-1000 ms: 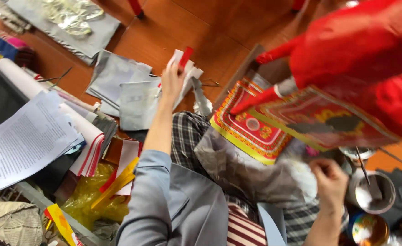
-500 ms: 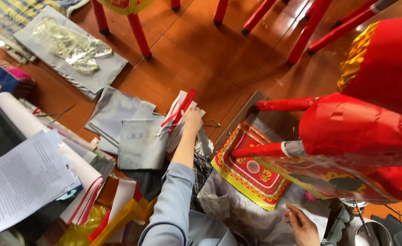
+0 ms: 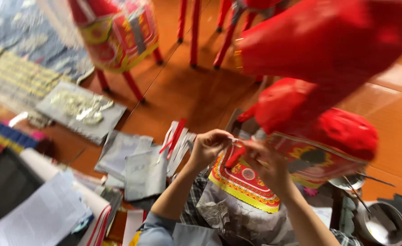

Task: Decorating paper-mache horses with colorful paper patterns and ornaments using glue and brushes

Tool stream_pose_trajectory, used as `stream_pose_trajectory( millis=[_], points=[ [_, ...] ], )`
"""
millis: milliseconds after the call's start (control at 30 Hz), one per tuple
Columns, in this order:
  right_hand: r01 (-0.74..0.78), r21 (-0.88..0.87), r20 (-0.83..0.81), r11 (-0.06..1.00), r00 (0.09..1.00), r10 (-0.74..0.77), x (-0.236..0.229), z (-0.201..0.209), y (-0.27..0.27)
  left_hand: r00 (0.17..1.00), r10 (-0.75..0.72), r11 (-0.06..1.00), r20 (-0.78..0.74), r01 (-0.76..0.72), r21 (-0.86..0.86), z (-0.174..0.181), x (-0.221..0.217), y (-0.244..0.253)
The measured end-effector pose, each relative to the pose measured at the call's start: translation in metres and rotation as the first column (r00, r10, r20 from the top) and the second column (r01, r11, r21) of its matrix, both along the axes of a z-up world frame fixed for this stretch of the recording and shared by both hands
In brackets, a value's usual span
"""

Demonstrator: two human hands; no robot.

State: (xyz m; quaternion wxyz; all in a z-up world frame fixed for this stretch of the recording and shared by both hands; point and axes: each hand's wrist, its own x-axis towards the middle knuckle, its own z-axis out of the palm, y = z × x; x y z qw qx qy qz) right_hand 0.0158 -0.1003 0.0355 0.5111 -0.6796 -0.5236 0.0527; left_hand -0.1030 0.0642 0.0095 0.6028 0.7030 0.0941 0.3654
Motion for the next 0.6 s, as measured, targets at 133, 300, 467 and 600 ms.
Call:
stream_pose_trajectory(
  millis=[133, 300, 467, 600],
  points=[
    [0.079, 0.244, -0.069, 0.967, 0.996, -0.064, 0.003, 0.027, 0.005, 1.0, -0.027, 0.988, 0.003, 0.027, -0.15, 0.039, 0.008, -0.042],
    [0.091, 0.339, 0.048, 0.936, 0.992, -0.113, 0.024, 0.06, -0.013, 0.997, -0.041, 0.987, 0.059, 0.049, -0.155, 0.051, 0.026, -0.053],
    [0.119, 0.497, 0.456, 0.86, 0.807, -0.376, 0.057, 0.141, -0.032, 0.934, 0.136, 0.833, 0.33, -0.288, 0.472, 0.128, 0.039, -0.044],
    [0.116, 0.516, 0.408, 0.849, 0.838, -0.363, 0.071, 0.178, -0.026, 0.896, 0.039, 0.675, 0.443, -0.35, 0.649, 0.188, 0.07, -0.034]
  ],
)
